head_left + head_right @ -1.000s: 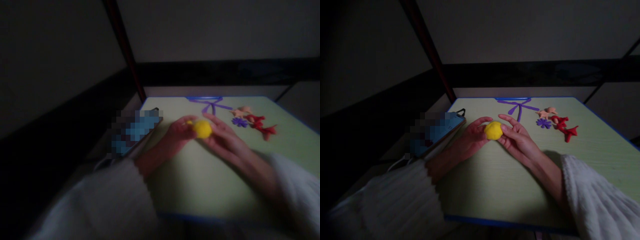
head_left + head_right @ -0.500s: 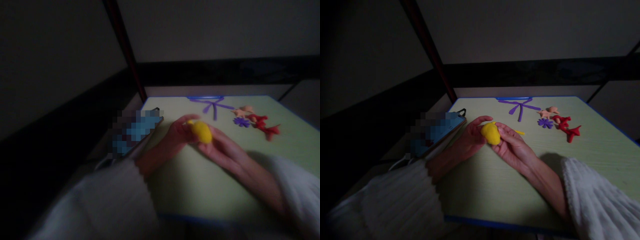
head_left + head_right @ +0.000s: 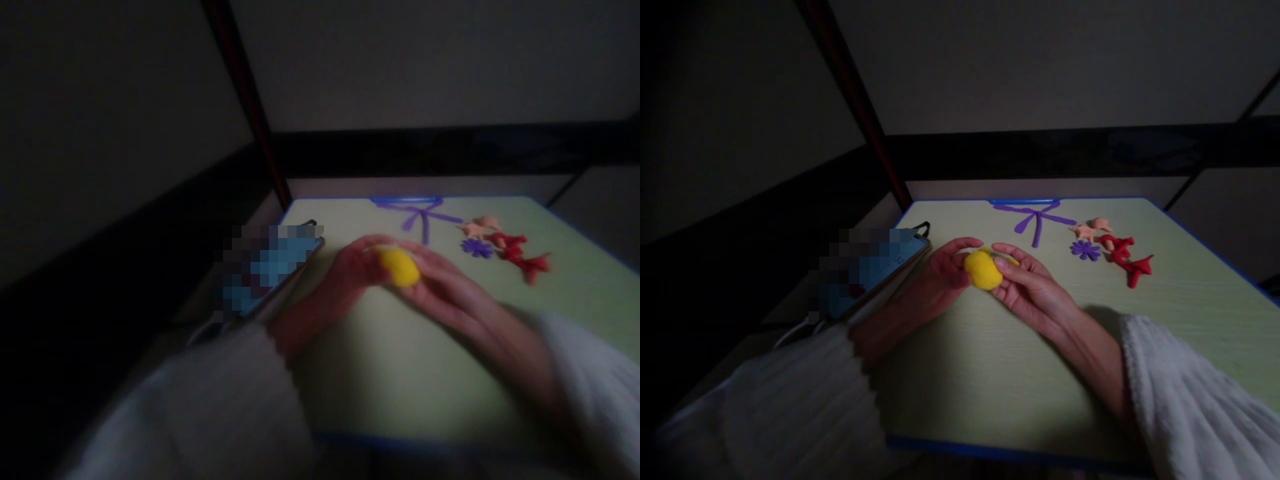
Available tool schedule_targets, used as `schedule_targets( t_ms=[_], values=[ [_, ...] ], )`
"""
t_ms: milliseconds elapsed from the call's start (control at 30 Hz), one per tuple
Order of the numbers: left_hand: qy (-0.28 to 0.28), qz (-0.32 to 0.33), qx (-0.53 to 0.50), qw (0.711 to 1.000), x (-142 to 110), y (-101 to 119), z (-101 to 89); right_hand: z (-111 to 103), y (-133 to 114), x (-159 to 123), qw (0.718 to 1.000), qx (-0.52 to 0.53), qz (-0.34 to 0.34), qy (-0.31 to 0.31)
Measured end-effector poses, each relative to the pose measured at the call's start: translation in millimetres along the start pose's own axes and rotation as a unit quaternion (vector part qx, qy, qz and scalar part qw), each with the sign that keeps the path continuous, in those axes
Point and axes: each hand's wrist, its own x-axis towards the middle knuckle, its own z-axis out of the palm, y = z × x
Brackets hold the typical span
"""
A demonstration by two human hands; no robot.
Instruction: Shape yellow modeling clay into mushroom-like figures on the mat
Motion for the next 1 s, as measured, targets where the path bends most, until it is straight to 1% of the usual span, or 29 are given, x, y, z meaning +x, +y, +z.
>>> schedule_targets(
  t_ms=[67, 200, 333, 467, 567, 667, 733, 900, 1000],
  values=[
    [-0.01, -0.015, -0.007, 1.0, -0.4, 0.4, 0.3, -1.6, 0.8, 1.3, 1.0, 0.004, 0.001, 0.009],
    [0.011, -0.035, -0.035, 0.999, 0.0, -1.2, -1.3, -10.7, 14.0, 16.2, 1.0, 0.022, 0.003, 0.017],
    [0.023, -0.023, -0.027, 0.999, 2.1, -4.2, -4.9, -20.7, 36.1, 38.6, 0.999, 0.046, 0.018, 0.022],
    [0.026, -0.005, -0.031, 0.999, 3.0, -4.7, -6.1, -25.2, 47.4, 45.7, 0.999, 0.044, 0.013, 0.014],
    [0.034, -0.03, -0.039, 0.998, 2.4, -2.5, -3.8, -26.6, 49.2, 45.1, 0.999, 0.051, 0.016, 0.006],
    [0.023, -0.068, -0.041, 0.997, 1.6, -0.6, -1.8, -27.7, 49.0, 45.1, 0.998, 0.057, 0.008, -0.004],
    [0.02, -0.077, -0.034, 0.996, 1.4, -1.2, -2.4, -27.5, 47.4, 44.4, 0.999, 0.053, 0.002, -0.011],
    [0.0, -0.066, -0.012, 0.998, 1.9, -6.2, -7.8, -23.7, 41.5, 40.4, 1.0, 0.017, -0.009, -0.016],
    [0.007, -0.039, -0.025, 0.999, 2.5, -7.3, -7.3, -22.1, 43.8, 41.3, 0.998, -0.028, -0.051, 0.001]
  ],
)
